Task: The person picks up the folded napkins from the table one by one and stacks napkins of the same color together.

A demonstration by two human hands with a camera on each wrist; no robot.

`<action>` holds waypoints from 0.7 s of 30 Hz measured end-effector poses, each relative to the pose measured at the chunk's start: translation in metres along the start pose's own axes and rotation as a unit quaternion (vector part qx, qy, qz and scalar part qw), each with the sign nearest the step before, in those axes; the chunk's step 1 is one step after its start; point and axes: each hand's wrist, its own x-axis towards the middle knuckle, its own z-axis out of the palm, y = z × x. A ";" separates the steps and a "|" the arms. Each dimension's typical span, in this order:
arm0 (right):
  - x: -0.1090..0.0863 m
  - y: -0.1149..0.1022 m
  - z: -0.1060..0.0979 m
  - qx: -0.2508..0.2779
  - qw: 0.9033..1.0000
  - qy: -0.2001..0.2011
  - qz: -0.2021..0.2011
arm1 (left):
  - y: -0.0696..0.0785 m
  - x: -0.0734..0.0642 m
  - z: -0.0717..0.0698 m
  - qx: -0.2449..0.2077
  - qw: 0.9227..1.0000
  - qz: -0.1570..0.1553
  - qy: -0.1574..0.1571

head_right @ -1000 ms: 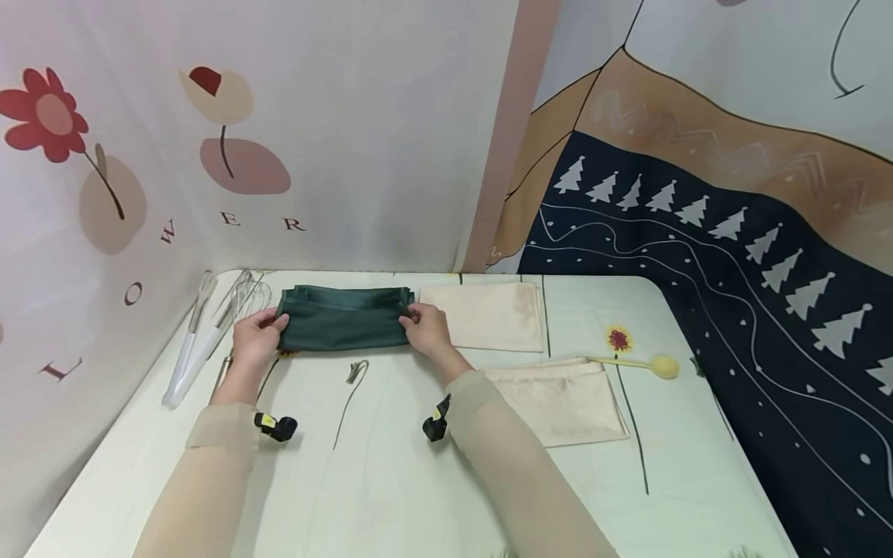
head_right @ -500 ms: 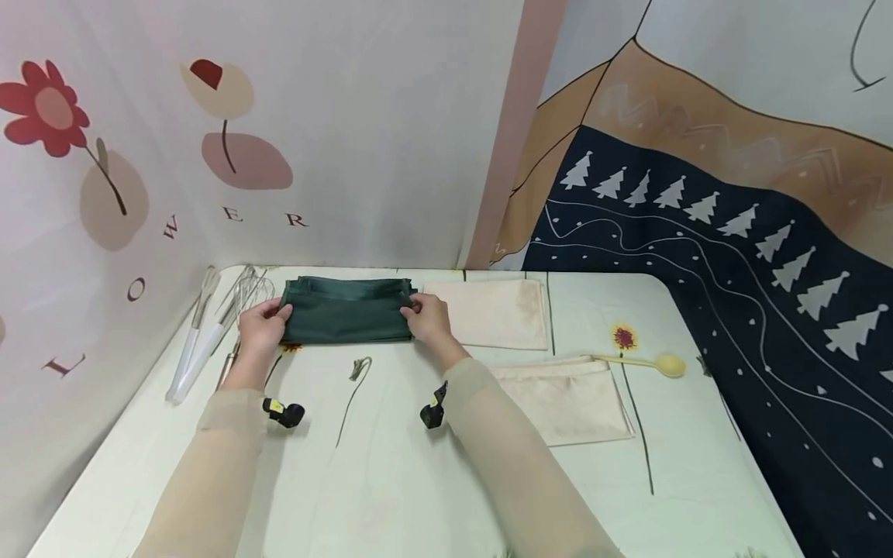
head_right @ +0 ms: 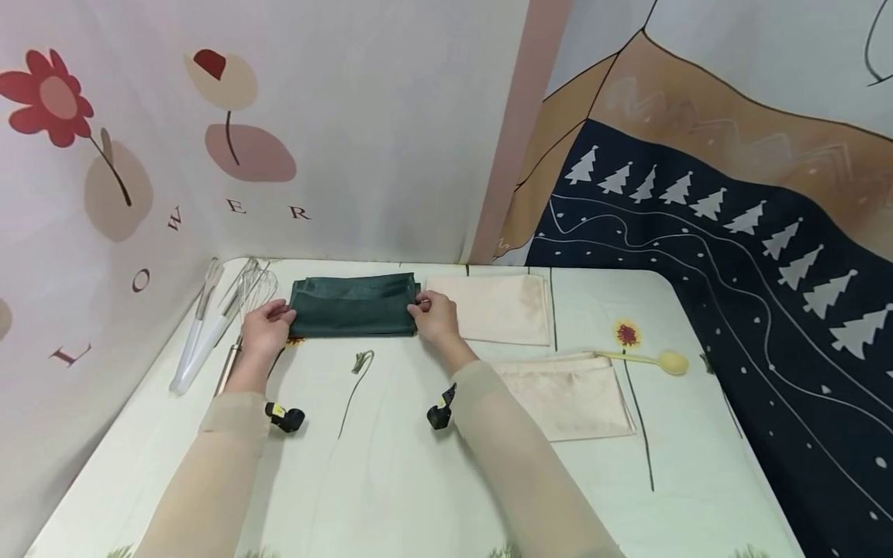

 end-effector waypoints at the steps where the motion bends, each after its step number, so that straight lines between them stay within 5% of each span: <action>1: -0.001 0.001 0.000 0.008 1.000 -0.002 0.003 | 0.001 0.000 0.000 0.006 1.000 0.004 0.000; 10: -0.014 0.011 -0.008 0.064 0.998 0.004 0.016 | 0.009 -0.011 -0.007 0.049 0.998 0.030 -0.013; 21: -0.043 0.010 -0.042 0.061 0.998 0.011 0.004 | 0.008 -0.039 0.010 0.063 0.982 0.167 0.060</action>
